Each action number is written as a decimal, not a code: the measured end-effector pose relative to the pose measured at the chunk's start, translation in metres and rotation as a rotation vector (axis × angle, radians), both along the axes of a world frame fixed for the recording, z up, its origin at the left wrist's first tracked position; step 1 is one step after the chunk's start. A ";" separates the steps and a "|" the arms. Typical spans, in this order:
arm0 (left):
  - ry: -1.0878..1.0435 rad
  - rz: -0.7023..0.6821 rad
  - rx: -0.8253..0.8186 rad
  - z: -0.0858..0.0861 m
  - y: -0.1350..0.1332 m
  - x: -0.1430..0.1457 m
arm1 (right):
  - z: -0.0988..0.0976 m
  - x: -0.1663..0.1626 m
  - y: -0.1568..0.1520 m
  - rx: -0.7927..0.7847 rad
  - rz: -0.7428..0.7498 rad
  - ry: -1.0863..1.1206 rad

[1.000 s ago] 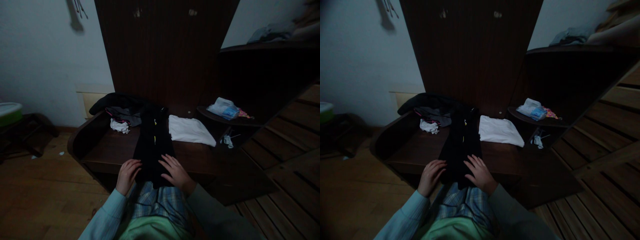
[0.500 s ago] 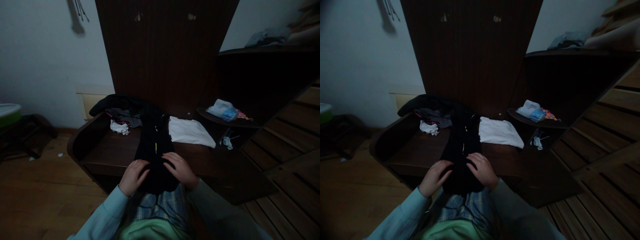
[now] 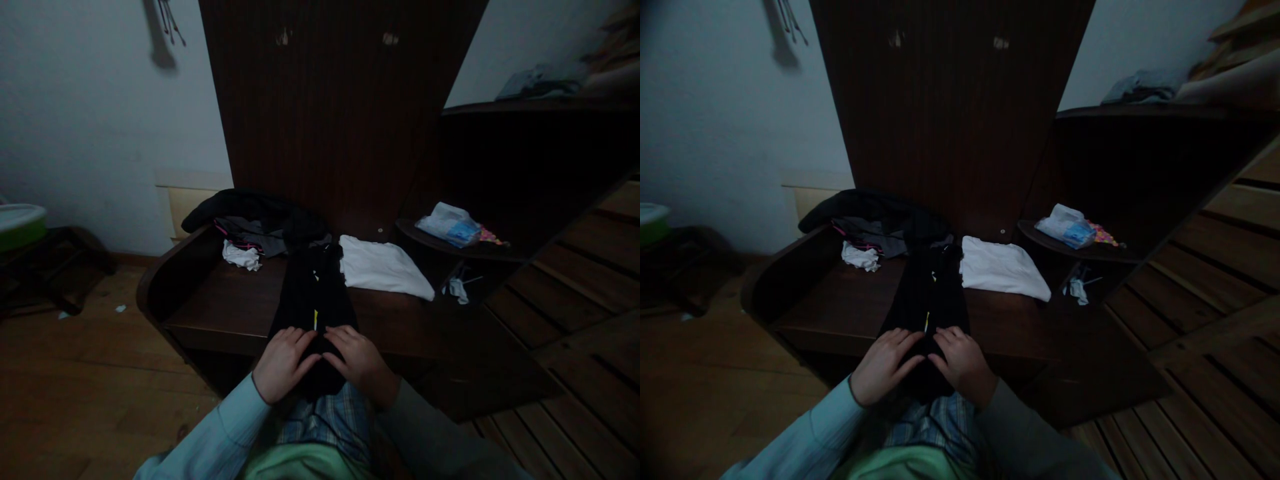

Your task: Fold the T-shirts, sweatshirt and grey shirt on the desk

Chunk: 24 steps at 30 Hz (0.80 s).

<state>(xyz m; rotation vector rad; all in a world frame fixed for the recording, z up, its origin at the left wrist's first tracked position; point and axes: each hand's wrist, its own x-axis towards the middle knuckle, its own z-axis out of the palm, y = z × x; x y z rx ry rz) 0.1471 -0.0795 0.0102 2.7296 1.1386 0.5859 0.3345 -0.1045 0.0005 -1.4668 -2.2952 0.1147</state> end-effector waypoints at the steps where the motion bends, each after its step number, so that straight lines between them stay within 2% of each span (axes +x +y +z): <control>1: -0.018 0.005 0.004 0.000 0.004 0.004 | 0.007 0.000 0.001 -0.036 0.002 -0.004; 4: -0.046 -0.023 0.044 -0.007 0.018 0.015 | 0.031 0.005 0.016 -0.205 0.016 0.042; 8: 0.019 -0.029 0.029 -0.022 0.016 0.019 | 0.055 0.019 0.062 -0.433 0.035 0.389; 11: 0.025 -0.027 -0.011 -0.025 0.001 0.015 | 0.055 0.027 0.107 -0.532 -0.168 0.664; 14: 0.006 -0.040 -0.036 -0.025 -0.010 0.013 | 0.045 0.026 0.148 -0.655 -0.397 0.807; 16: 0.002 -0.032 -0.044 -0.024 -0.013 0.014 | 0.040 0.019 0.170 -0.781 -0.415 0.849; 18: 0.017 -0.018 -0.055 -0.024 -0.013 0.014 | 0.042 0.010 0.188 -0.868 -0.370 0.879; 20: 0.041 -0.007 -0.068 -0.024 -0.012 0.014 | 0.051 0.001 0.202 -0.851 -0.276 0.954; 24: 0.061 -0.007 -0.070 -0.022 -0.012 0.014 | 0.072 -0.008 0.218 -0.569 -0.016 1.121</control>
